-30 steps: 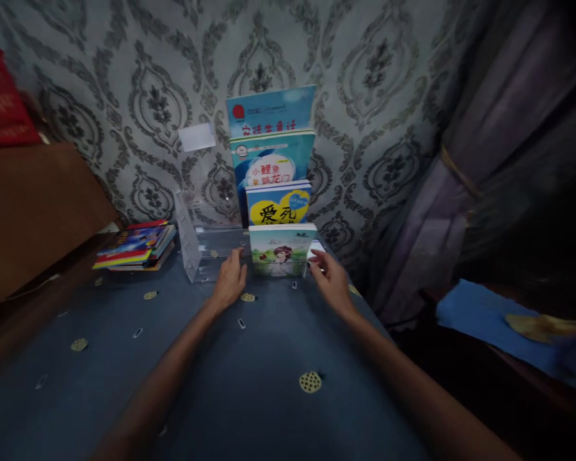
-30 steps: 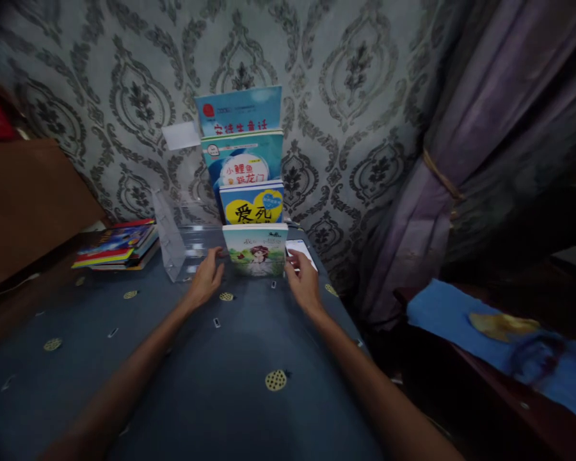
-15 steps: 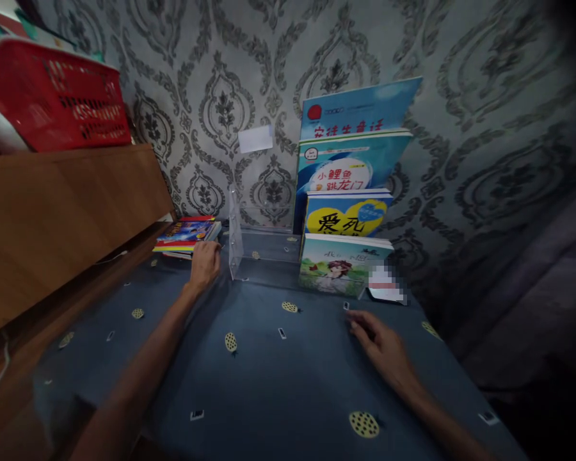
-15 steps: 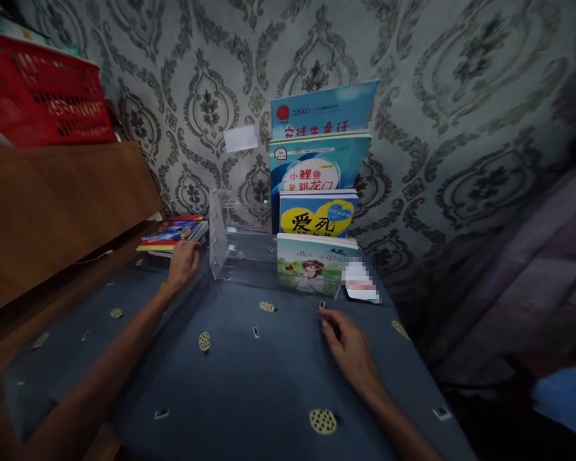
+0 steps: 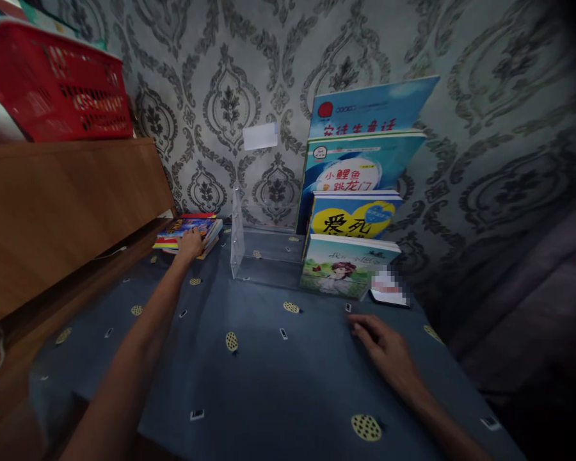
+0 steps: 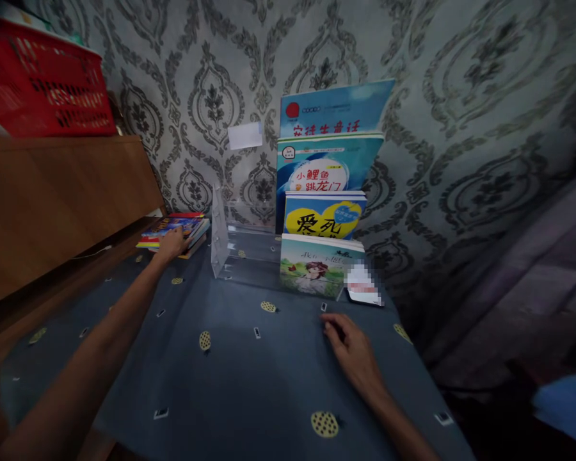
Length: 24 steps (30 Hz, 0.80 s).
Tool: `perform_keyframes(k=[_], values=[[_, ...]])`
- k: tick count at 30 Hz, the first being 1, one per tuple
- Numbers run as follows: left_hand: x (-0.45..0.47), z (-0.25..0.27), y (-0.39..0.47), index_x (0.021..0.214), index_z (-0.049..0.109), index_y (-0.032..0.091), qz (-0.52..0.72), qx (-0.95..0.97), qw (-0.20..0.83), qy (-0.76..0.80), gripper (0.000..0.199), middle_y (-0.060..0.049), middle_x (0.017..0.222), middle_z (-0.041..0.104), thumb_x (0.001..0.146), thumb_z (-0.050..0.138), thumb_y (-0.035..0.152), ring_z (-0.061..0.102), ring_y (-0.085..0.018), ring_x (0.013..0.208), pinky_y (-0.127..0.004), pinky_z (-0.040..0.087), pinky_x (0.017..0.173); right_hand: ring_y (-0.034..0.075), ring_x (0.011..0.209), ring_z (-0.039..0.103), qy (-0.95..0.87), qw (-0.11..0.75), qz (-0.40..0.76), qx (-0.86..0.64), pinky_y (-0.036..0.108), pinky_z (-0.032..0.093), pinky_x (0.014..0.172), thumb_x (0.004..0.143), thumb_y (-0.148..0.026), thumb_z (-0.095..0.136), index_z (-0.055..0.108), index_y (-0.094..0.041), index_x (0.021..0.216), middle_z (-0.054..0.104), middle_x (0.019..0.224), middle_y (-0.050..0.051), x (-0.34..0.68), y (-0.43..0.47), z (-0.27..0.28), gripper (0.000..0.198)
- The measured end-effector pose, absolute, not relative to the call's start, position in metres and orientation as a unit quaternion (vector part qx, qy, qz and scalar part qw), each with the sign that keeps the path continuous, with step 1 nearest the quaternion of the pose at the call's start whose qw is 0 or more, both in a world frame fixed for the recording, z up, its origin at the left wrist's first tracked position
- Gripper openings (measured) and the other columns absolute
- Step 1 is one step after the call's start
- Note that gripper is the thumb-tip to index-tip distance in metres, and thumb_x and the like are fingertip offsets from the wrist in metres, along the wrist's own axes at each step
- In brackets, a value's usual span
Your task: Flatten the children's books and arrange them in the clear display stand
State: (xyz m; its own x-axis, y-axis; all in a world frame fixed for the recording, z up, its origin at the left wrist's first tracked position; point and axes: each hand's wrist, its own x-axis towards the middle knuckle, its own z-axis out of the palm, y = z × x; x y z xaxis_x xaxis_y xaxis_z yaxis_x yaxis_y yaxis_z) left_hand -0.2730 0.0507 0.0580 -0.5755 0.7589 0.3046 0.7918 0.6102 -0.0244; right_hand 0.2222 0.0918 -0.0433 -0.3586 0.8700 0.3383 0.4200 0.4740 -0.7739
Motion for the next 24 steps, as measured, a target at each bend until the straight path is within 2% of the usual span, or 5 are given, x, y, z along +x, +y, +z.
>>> perform_keyframes(k=[3, 7, 13, 17, 24], values=[[-0.273, 0.06, 0.05, 0.129, 0.054, 0.007, -0.041, -0.458, 0.147, -0.876, 0.048, -0.028, 0.132, 0.062, 0.1, 0.039, 0.042, 0.055, -0.04, 0.127, -0.064, 0.037, 0.106, 0.024, 0.072, 0.07, -0.769, 0.383, 0.294, -0.419, 0.035, 0.055, 0.065, 0.081, -0.044, 0.051, 0.072, -0.024, 0.087, 0.075, 0.087, 0.007, 0.222, 0.091, -0.042, 0.03], [-0.269, 0.065, 0.045, 0.123, 0.057, 0.007, -0.035, -0.485, 0.151, -0.861, 0.041, -0.03, 0.121, 0.066, 0.099, 0.039, 0.035, 0.063, -0.04, 0.117, -0.054, 0.048, 0.096, 0.024, 0.072, 0.07, -0.775, 0.375, 0.297, -0.413, 0.034, 0.054, 0.063, 0.084, -0.043, 0.05, 0.071, -0.023, 0.088, 0.075, 0.087, 0.007, 0.222, 0.088, -0.039, 0.029], [-0.274, 0.074, 0.03, 0.11, 0.058, 0.013, -0.055, -0.529, 0.182, -0.827, 0.026, -0.026, 0.112, 0.068, 0.097, 0.043, 0.029, 0.067, -0.038, 0.11, -0.048, 0.052, 0.091, 0.024, 0.073, 0.069, -0.778, 0.374, 0.288, -0.415, 0.036, 0.053, 0.066, 0.085, -0.04, 0.048, 0.071, -0.023, 0.092, 0.074, 0.089, 0.007, 0.221, 0.085, -0.039, 0.029], [-0.284, 0.067, 0.005, 0.093, 0.056, 0.019, -0.166, -0.535, 0.212, -0.801, 0.016, -0.018, 0.102, 0.068, 0.092, 0.048, 0.033, 0.065, -0.036, 0.108, -0.047, 0.051, 0.094, 0.023, 0.074, 0.068, -0.771, 0.377, 0.292, -0.423, 0.036, 0.053, 0.068, 0.085, -0.04, 0.047, 0.071, -0.024, 0.093, 0.074, 0.09, 0.007, 0.221, 0.086, -0.042, 0.03], [-0.272, 0.025, -0.041, 0.092, 0.06, 0.022, -0.467, -0.473, 0.186, -0.724, 0.02, -0.009, 0.103, 0.064, 0.084, 0.056, 0.04, 0.059, -0.029, 0.109, -0.045, 0.044, 0.107, 0.025, 0.083, 0.07, -0.78, 0.359, 0.294, -0.42, 0.038, 0.055, 0.075, 0.085, -0.039, 0.047, 0.071, -0.023, 0.095, 0.074, 0.096, 0.007, 0.223, 0.088, -0.042, 0.03]])
